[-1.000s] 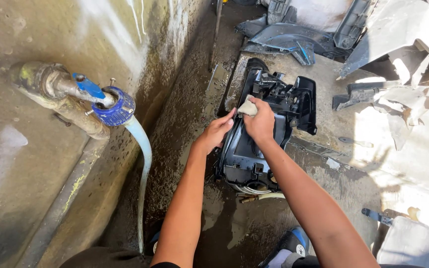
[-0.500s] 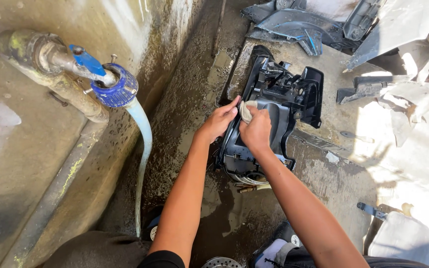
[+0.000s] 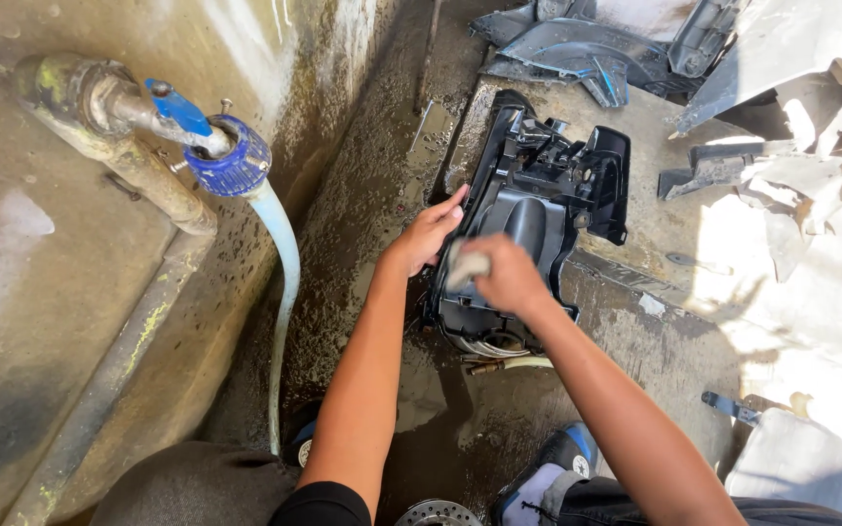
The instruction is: Cleaning a motorcycle plastic part using a cloth in a wash bay
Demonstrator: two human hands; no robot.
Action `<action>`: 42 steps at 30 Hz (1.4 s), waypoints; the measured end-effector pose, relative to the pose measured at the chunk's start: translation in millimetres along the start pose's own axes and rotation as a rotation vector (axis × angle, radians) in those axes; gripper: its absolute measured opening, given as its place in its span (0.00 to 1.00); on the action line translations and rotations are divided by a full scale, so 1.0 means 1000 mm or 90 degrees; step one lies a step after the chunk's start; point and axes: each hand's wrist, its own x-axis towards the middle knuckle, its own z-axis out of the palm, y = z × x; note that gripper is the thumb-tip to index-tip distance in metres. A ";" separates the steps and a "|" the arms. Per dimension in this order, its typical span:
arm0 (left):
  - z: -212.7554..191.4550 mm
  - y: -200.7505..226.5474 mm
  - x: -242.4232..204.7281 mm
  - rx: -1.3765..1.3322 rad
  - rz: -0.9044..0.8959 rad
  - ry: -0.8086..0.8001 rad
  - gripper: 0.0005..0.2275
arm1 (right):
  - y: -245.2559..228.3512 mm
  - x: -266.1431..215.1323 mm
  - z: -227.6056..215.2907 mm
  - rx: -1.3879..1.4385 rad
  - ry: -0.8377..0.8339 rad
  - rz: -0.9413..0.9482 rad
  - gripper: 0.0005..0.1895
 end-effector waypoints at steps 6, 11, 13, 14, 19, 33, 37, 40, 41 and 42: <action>0.004 0.016 -0.014 -0.007 -0.011 -0.009 0.18 | 0.001 0.019 0.027 -0.130 0.260 -0.017 0.22; 0.006 0.022 -0.028 0.050 0.093 -0.001 0.19 | -0.022 -0.023 0.064 -0.183 0.266 -0.085 0.16; 0.008 0.020 -0.026 0.051 0.094 -0.001 0.19 | -0.021 -0.034 0.073 -0.178 0.202 -0.062 0.18; 0.009 0.018 -0.027 0.051 0.093 0.002 0.19 | -0.021 -0.041 0.079 -0.172 0.135 -0.040 0.20; 0.005 0.003 -0.012 0.071 0.036 0.025 0.19 | -0.007 -0.053 0.049 0.011 0.006 -0.048 0.25; 0.124 0.078 -0.052 0.812 0.385 0.242 0.12 | -0.022 -0.133 -0.172 0.406 0.114 0.107 0.31; 0.158 0.050 -0.060 0.645 0.421 0.046 0.07 | -0.014 -0.135 -0.142 0.137 0.095 0.070 0.29; 0.163 0.034 -0.067 0.511 0.419 -0.086 0.05 | 0.014 -0.124 -0.122 0.205 0.124 0.105 0.21; 0.161 0.027 -0.070 0.442 0.410 -0.149 0.07 | 0.027 -0.120 -0.112 0.253 0.163 0.122 0.19; 0.162 0.028 -0.071 0.447 0.402 -0.146 0.07 | 0.023 -0.119 -0.115 0.261 0.157 0.121 0.19</action>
